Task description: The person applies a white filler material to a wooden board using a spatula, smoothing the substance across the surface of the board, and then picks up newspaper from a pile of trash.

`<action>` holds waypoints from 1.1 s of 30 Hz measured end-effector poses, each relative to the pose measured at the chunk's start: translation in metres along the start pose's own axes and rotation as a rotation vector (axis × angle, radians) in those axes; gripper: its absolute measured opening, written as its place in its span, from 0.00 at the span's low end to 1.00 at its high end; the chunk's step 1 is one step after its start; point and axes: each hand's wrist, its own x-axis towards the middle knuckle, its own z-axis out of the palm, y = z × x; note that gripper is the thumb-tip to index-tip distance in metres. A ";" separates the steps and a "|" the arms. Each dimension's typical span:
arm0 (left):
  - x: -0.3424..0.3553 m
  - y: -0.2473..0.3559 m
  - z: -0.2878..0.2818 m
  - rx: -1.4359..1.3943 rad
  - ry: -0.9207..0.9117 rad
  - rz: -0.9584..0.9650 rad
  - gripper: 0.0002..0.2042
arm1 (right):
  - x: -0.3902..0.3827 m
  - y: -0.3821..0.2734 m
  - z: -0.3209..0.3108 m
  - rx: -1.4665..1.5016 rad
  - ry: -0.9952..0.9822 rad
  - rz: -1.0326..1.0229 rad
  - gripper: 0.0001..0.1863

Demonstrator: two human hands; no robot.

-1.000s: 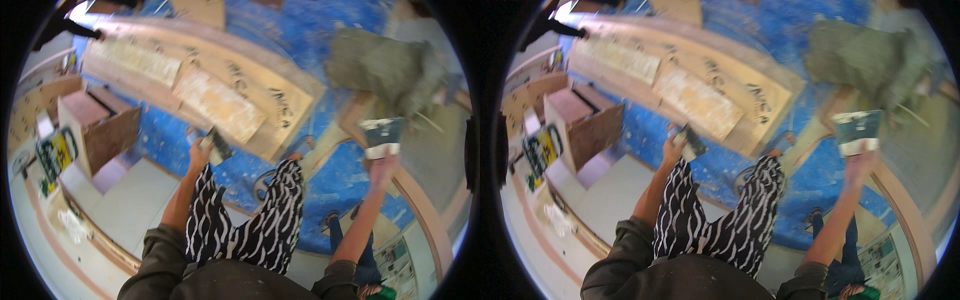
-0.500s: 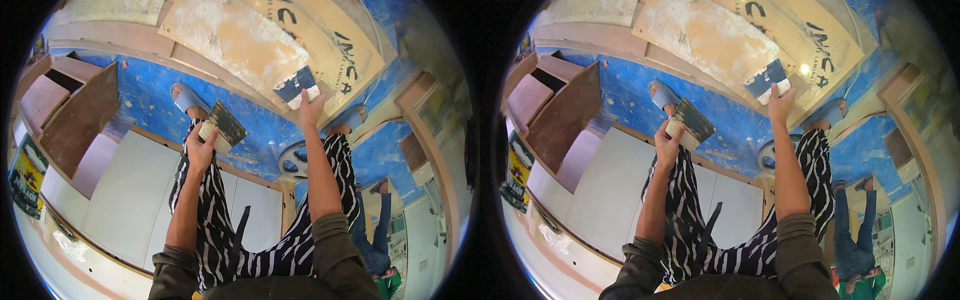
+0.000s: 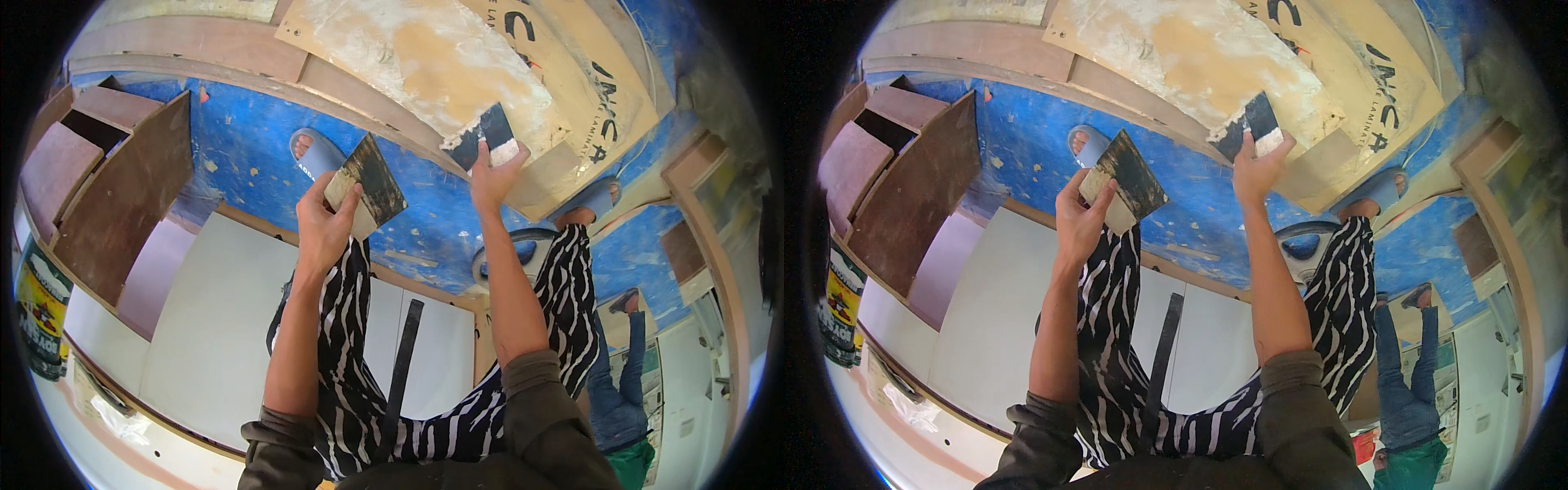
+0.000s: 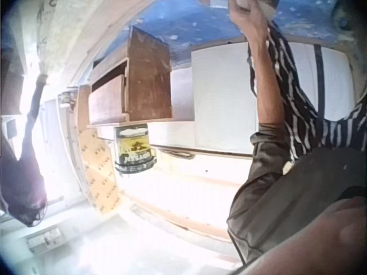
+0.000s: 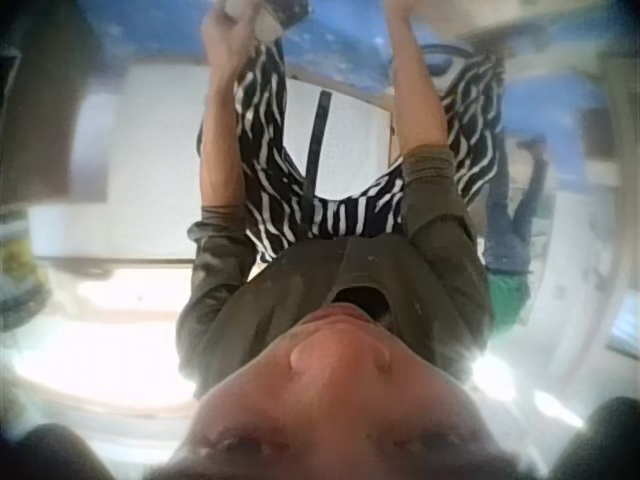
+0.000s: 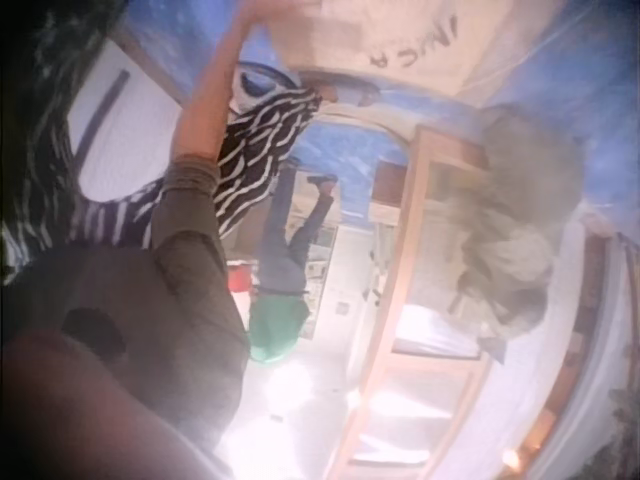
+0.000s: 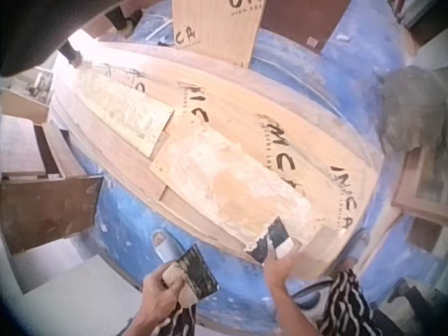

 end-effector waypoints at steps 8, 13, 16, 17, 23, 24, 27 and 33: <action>0.015 0.010 -0.031 -0.027 0.026 0.038 0.08 | -0.009 -0.054 0.067 -0.080 -0.011 -0.046 0.29; 0.020 0.012 -0.042 -0.095 0.049 0.016 0.08 | -0.018 -0.059 0.070 0.042 0.014 0.015 0.30; 0.026 0.019 -0.049 -0.098 0.071 0.019 0.09 | -0.008 -0.091 0.114 -0.058 0.049 -0.086 0.30; 0.028 0.020 -0.052 -0.107 0.084 0.024 0.09 | -0.006 -0.097 0.121 -0.127 0.091 -0.091 0.31; 0.033 0.023 -0.064 -0.131 0.099 0.019 0.10 | -0.021 -0.096 0.109 0.074 0.025 0.035 0.31; 0.034 0.028 -0.066 -0.124 0.069 -0.001 0.10 | -0.015 -0.103 0.122 0.052 0.054 -0.022 0.31; 0.042 0.024 -0.068 -0.117 0.106 0.089 0.08 | -0.005 -0.123 0.154 -0.128 0.110 -0.147 0.32; 0.045 0.028 -0.075 -0.075 0.092 0.041 0.11 | -0.002 -0.104 0.120 0.128 0.097 -0.119 0.33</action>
